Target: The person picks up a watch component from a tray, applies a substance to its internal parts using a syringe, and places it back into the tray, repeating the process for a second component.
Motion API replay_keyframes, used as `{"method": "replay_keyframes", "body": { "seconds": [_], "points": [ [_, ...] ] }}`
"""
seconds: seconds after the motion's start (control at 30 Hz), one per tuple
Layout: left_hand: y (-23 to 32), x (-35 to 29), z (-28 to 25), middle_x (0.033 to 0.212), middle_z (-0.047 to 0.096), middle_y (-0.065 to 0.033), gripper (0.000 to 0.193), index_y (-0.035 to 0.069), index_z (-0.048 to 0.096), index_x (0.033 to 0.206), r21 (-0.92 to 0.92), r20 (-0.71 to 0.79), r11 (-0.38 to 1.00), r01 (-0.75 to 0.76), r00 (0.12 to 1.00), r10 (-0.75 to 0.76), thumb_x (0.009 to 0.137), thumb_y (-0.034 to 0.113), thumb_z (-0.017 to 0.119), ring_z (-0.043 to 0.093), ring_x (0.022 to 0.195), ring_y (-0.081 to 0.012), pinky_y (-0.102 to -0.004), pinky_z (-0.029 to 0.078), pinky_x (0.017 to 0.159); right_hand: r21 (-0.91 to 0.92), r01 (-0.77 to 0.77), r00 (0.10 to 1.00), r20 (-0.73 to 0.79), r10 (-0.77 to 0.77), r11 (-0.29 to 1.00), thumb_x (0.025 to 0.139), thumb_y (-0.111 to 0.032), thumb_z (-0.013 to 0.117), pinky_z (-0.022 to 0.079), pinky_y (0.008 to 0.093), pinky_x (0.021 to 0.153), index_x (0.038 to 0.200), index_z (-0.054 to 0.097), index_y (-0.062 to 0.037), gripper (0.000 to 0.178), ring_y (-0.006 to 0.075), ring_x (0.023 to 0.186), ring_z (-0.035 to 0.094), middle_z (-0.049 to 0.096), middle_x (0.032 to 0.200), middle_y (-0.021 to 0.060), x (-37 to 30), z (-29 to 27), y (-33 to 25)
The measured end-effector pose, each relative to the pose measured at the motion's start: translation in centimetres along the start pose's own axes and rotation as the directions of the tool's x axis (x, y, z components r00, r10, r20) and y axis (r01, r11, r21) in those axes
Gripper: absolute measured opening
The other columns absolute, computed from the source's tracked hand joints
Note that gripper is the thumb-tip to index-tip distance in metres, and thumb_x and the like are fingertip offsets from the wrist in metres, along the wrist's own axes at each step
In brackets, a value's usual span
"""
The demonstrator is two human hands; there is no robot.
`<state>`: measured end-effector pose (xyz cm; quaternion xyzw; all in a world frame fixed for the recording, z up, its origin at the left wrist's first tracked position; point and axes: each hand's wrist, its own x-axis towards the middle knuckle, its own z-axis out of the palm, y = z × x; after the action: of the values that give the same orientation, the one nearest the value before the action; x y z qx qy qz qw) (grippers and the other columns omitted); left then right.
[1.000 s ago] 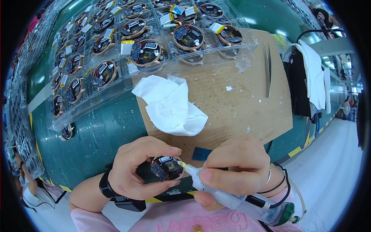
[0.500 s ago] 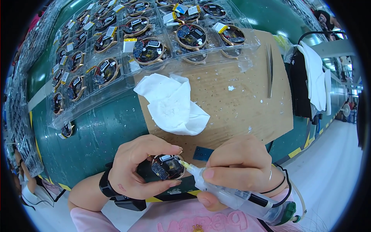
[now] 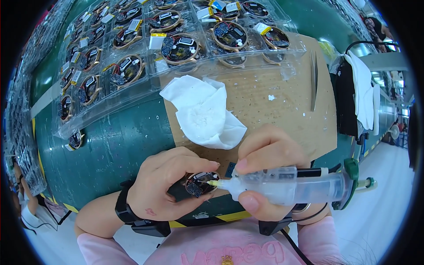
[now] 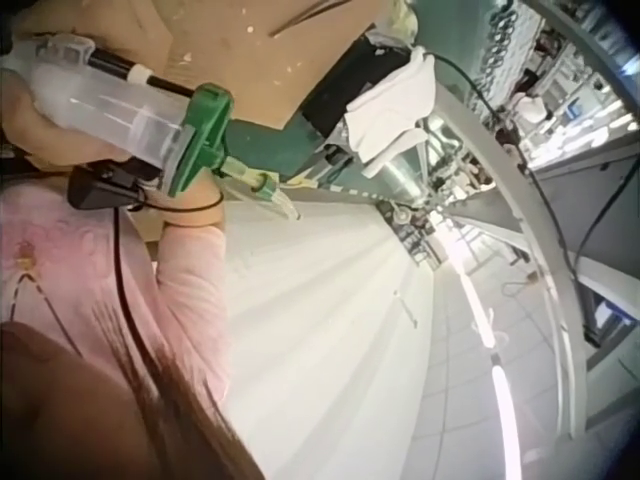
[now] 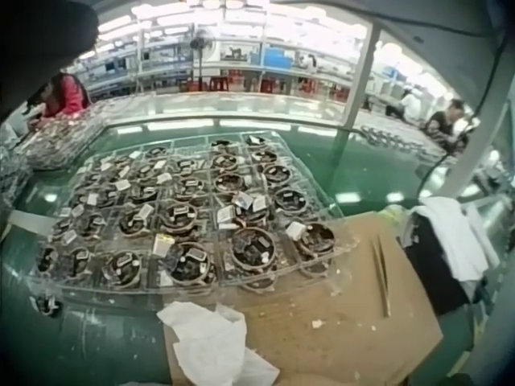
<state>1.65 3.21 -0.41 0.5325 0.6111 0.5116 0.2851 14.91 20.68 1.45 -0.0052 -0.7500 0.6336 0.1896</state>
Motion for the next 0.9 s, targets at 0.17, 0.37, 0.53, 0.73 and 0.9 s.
{"method": "replay_keyframes", "body": {
  "seconds": [0.17, 0.37, 0.53, 0.73, 0.9],
  "points": [
    [-0.20, 0.05, 0.09, 0.086, 0.062, -0.0086, 0.045, 0.004, 0.061, 0.109, 0.006, -0.002, 0.999, -0.033, 0.999, 0.033, 0.067, 0.002, 0.077, 0.061, 0.071, -0.0241, -0.0314, 0.047, 0.059, 0.091, -0.064, 0.995, -0.066, 0.070, 0.994, 0.068, -0.009, 0.077, 0.045, 0.0268, 0.061, 0.090, 0.065, -0.0034, 0.026, 0.0193, 0.072, 0.058, 0.060, 0.083, 0.0109, 0.16, 0.34, 0.03],
    [-0.17, -0.05, 0.10, 0.085, 0.061, -0.0085, 0.045, 0.005, 0.061, 0.109, -0.006, 0.004, 0.999, -0.032, 0.999, 0.032, 0.066, 0.000, 0.076, 0.061, 0.071, -0.0244, -0.0320, 0.047, 0.058, 0.052, -0.076, 0.996, -0.043, 0.078, 0.996, 0.068, -0.008, 0.076, 0.045, 0.0268, 0.062, 0.090, 0.065, -0.0034, 0.025, 0.0192, 0.072, 0.059, 0.060, 0.083, 0.0105, 0.43, 0.37, 0.06],
    [-0.15, -0.02, 0.08, 0.084, 0.061, -0.0081, 0.044, 0.005, 0.061, 0.109, 0.001, 0.025, 1.000, -0.020, 0.999, 0.020, 0.067, 0.001, 0.076, 0.061, 0.071, -0.0241, -0.0316, 0.047, 0.058, 0.059, -0.082, 0.995, -0.046, 0.085, 0.995, 0.068, -0.008, 0.076, 0.045, 0.0266, 0.062, 0.090, 0.065, -0.0033, 0.025, 0.0191, 0.072, 0.059, 0.060, 0.082, 0.0101, 0.30, 0.42, 0.07],
    [-0.11, -0.03, 0.13, 0.083, 0.060, -0.0079, 0.044, 0.006, 0.062, 0.108, -0.007, 0.018, 1.000, -0.014, 1.000, 0.014, 0.067, 0.001, 0.076, 0.060, 0.069, -0.0236, -0.0312, 0.047, 0.057, 0.065, -0.083, 0.994, -0.060, 0.087, 0.994, 0.068, -0.008, 0.076, 0.045, 0.0265, 0.062, 0.089, 0.065, -0.0036, 0.024, 0.0190, 0.072, 0.059, 0.060, 0.081, 0.0098, 0.27, 0.58, 0.00],
    [-0.12, 0.06, 0.17, 0.083, 0.060, -0.0077, 0.043, 0.005, 0.062, 0.108, -0.007, 0.014, 1.000, -0.019, 1.000, 0.019, 0.067, 0.001, 0.076, 0.060, 0.068, -0.0230, -0.0309, 0.046, 0.056, 0.074, -0.097, 0.992, -0.075, 0.102, 0.993, 0.067, -0.008, 0.076, 0.045, 0.0265, 0.062, 0.088, 0.065, -0.0037, 0.024, 0.0191, 0.072, 0.059, 0.060, 0.081, 0.0096, 0.26, 0.60, -0.12]
  ]
}}
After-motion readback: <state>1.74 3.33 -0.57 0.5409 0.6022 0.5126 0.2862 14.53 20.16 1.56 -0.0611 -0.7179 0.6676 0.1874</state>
